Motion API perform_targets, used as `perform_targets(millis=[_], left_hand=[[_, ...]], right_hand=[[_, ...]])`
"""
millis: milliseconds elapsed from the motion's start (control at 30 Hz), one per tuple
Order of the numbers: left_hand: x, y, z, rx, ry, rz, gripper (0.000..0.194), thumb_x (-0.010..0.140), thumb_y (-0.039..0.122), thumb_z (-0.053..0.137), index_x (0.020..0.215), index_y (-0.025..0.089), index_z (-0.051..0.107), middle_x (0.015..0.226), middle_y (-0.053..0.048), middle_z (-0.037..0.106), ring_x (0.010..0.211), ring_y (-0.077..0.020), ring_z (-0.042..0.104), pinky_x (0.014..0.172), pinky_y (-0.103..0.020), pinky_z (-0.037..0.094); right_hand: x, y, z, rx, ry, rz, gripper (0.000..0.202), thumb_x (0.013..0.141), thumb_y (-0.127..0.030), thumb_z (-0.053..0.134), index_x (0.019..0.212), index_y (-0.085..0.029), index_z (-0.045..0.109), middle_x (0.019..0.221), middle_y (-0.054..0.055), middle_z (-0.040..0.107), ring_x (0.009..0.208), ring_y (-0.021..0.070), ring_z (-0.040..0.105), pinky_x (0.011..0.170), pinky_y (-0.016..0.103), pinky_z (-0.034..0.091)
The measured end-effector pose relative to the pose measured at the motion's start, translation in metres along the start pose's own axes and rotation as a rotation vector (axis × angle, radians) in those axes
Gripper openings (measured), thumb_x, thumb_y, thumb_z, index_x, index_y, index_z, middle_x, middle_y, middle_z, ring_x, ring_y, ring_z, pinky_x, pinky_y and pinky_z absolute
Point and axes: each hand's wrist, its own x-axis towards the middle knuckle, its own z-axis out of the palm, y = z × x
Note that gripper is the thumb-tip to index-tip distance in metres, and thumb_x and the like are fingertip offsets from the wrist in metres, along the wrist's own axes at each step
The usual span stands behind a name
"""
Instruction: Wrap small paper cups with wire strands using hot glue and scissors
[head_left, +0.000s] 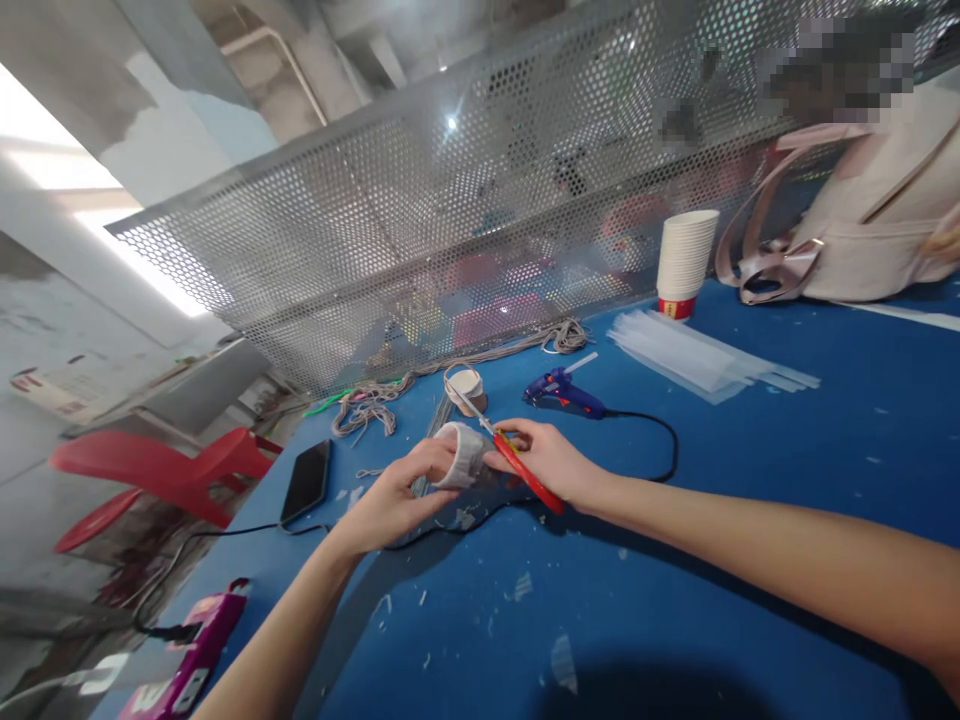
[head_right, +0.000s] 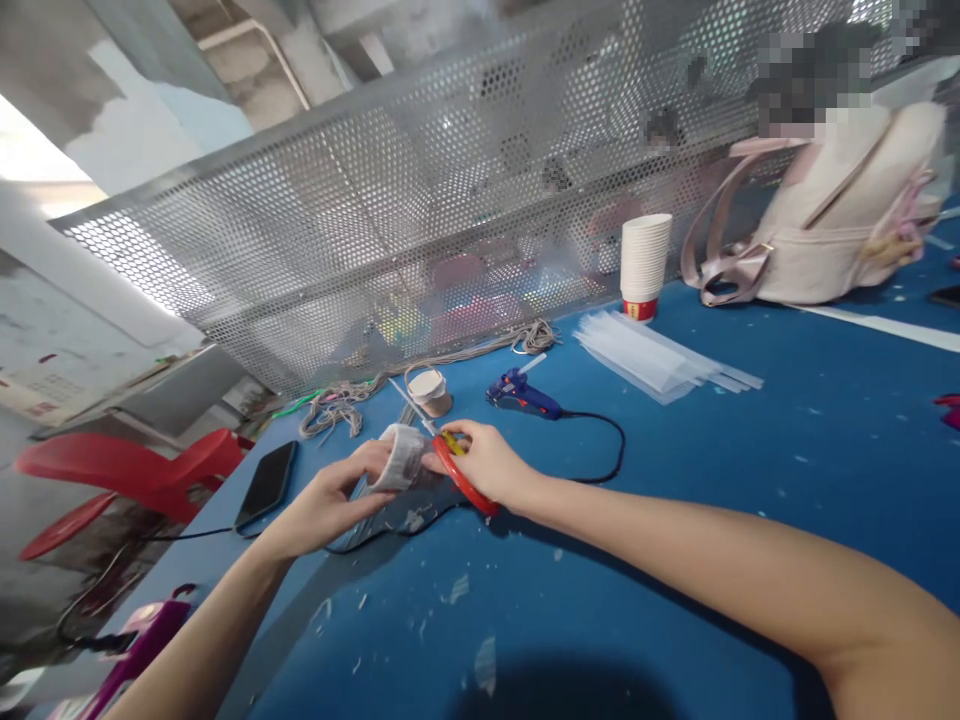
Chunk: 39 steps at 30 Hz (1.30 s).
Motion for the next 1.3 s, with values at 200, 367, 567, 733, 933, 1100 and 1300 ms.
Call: perform_targets(millis=[200,367,567,733,933,1100,1300], left_hand=[[-0.004,0.009,0.009,0.132,0.036,-0.203,0.016,0.076,0.017,0.053,0.090,0.017,0.059,0.075,0.001,0.056,0.066,-0.0131,0.048,0.063,-0.023,0.045],[-0.005,0.004,0.011,-0.007,0.033,-0.290,0.025,0.080,0.031,0.054,0.097,0.014,0.061,0.089,-0.004,0.063,0.079,-0.0191,0.056,0.073,-0.029,0.048],[-0.003,-0.002,0.005,-0.032,0.078,-0.163,0.020,0.085,0.024,0.050,0.087,0.016,0.067,0.099,-0.009,0.066,0.096,-0.0221,0.057,0.089,-0.034,0.045],[-0.005,-0.004,0.000,-0.014,0.076,-0.185,0.024,0.088,0.024,0.048,0.097,0.018,0.070,0.106,-0.009,0.068,0.100,-0.0209,0.060,0.093,-0.034,0.044],[-0.005,-0.001,-0.002,-0.136,0.112,-0.394,0.030,0.086,0.032,0.051,0.105,0.018,0.069,0.100,-0.007,0.072,0.087,-0.0200,0.064,0.081,-0.032,0.052],[-0.006,-0.002,-0.004,-0.250,0.206,-0.460,0.031,0.083,0.032,0.055,0.106,0.017,0.070,0.090,-0.005,0.072,0.065,-0.0150,0.063,0.067,-0.029,0.055],[-0.005,0.000,0.000,-0.400,0.274,-0.509,0.033,0.081,0.032,0.057,0.107,0.017,0.071,0.093,-0.006,0.073,0.069,-0.0161,0.065,0.073,-0.032,0.055]], right_hand=[[0.007,0.012,0.009,0.002,0.076,-0.153,0.059,0.058,-0.031,0.084,0.107,-0.014,0.057,0.090,0.006,0.069,0.083,0.0192,0.065,0.080,0.034,0.053],[0.004,0.015,0.009,-0.068,0.100,-0.201,0.052,0.063,-0.031,0.080,0.107,-0.015,0.056,0.093,0.008,0.070,0.087,0.0210,0.066,0.083,0.037,0.051],[-0.001,0.012,0.004,-0.099,0.019,-0.189,0.053,0.063,-0.029,0.078,0.108,-0.013,0.056,0.097,0.010,0.069,0.092,0.0224,0.065,0.086,0.038,0.051],[-0.005,0.012,0.000,-0.101,-0.035,-0.178,0.050,0.064,-0.029,0.077,0.107,-0.014,0.057,0.097,0.009,0.069,0.092,0.0221,0.065,0.086,0.038,0.052],[-0.011,0.003,-0.012,-0.130,-0.129,-0.161,0.048,0.067,-0.029,0.075,0.108,-0.016,0.055,0.093,0.005,0.066,0.082,0.0172,0.063,0.079,0.034,0.051],[-0.024,-0.010,-0.037,-0.193,-0.303,-0.039,0.042,0.073,-0.040,0.071,0.104,-0.016,0.055,0.067,-0.006,0.049,0.051,0.0075,0.043,0.049,0.023,0.041],[-0.035,-0.010,-0.053,-0.332,-0.465,0.083,0.036,0.079,-0.044,0.067,0.099,-0.016,0.057,0.063,-0.007,0.041,0.048,0.0048,0.035,0.042,0.018,0.031]])
